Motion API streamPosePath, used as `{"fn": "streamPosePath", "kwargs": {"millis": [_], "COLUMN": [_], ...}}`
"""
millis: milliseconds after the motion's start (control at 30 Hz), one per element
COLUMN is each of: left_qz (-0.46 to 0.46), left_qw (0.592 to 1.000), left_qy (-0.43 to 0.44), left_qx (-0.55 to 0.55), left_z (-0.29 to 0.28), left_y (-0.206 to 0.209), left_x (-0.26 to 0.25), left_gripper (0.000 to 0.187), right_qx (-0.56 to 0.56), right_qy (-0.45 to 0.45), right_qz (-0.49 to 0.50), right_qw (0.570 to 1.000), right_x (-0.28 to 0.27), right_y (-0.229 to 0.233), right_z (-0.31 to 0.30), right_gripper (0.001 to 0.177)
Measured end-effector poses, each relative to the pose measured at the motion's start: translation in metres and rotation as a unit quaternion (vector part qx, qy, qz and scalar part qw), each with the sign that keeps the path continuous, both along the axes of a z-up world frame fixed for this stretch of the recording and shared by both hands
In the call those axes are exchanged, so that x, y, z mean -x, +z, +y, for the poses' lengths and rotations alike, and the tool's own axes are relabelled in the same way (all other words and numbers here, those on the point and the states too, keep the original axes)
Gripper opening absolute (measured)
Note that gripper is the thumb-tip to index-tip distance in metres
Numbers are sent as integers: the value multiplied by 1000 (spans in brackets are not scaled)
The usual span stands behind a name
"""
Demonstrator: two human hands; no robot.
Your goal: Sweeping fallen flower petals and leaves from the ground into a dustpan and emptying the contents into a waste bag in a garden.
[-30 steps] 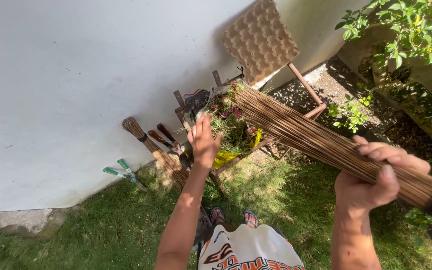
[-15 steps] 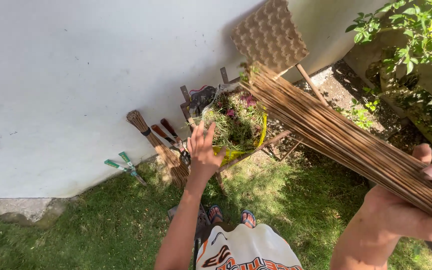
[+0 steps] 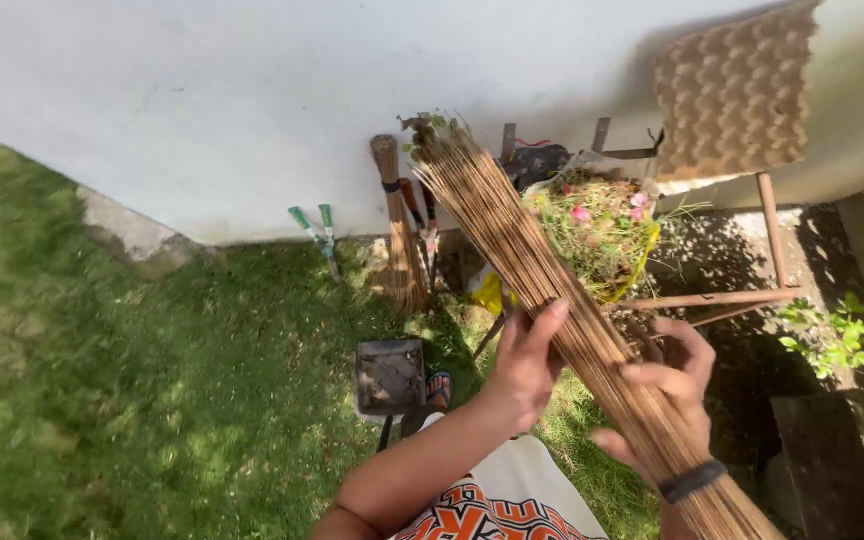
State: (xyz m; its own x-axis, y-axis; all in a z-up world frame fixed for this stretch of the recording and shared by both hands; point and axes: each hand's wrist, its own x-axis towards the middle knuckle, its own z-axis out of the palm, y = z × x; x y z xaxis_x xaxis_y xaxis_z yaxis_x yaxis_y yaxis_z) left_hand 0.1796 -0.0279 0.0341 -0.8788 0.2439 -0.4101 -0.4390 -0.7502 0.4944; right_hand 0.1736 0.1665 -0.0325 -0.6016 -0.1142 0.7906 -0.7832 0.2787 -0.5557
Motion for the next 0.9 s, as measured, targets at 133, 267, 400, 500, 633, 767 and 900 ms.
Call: {"fn": "streamPosePath", "kwargs": {"millis": [133, 267, 400, 500, 633, 767, 900], "left_qz": [-65, -112, -114, -197, -147, -172, -371], "left_qw": [979, 975, 966, 946, 918, 647, 577], "left_qy": [0, 111, 130, 41, -89, -132, -304], "left_qx": [193, 154, 192, 254, 358, 731, 661], "left_z": [-39, -56, -67, -83, -127, -177, -192], "left_y": [-25, -94, -109, -134, -190, -345, -459], "left_x": [-1, -7, -28, -41, -70, -132, -191], "left_gripper": [99, 120, 74, 112, 94, 70, 79], "right_qx": [59, 122, 106, 136, -282, -266, -383], "right_qy": [27, 138, 249, 425, 179, 310, 143], "right_qz": [-627, -768, -798, -850, -822, -751, -807], "right_qw": [776, 613, 539, 281, 461, 519, 426], "right_x": [16, -9, -12, 3, 0, 5, 3], "right_y": [-65, 20, -4, -73, -79, -170, -84], "right_z": [46, -9, -24, -21, -58, -36, -99], "right_gripper": [70, 74, 78, 107, 103, 108, 102]}}
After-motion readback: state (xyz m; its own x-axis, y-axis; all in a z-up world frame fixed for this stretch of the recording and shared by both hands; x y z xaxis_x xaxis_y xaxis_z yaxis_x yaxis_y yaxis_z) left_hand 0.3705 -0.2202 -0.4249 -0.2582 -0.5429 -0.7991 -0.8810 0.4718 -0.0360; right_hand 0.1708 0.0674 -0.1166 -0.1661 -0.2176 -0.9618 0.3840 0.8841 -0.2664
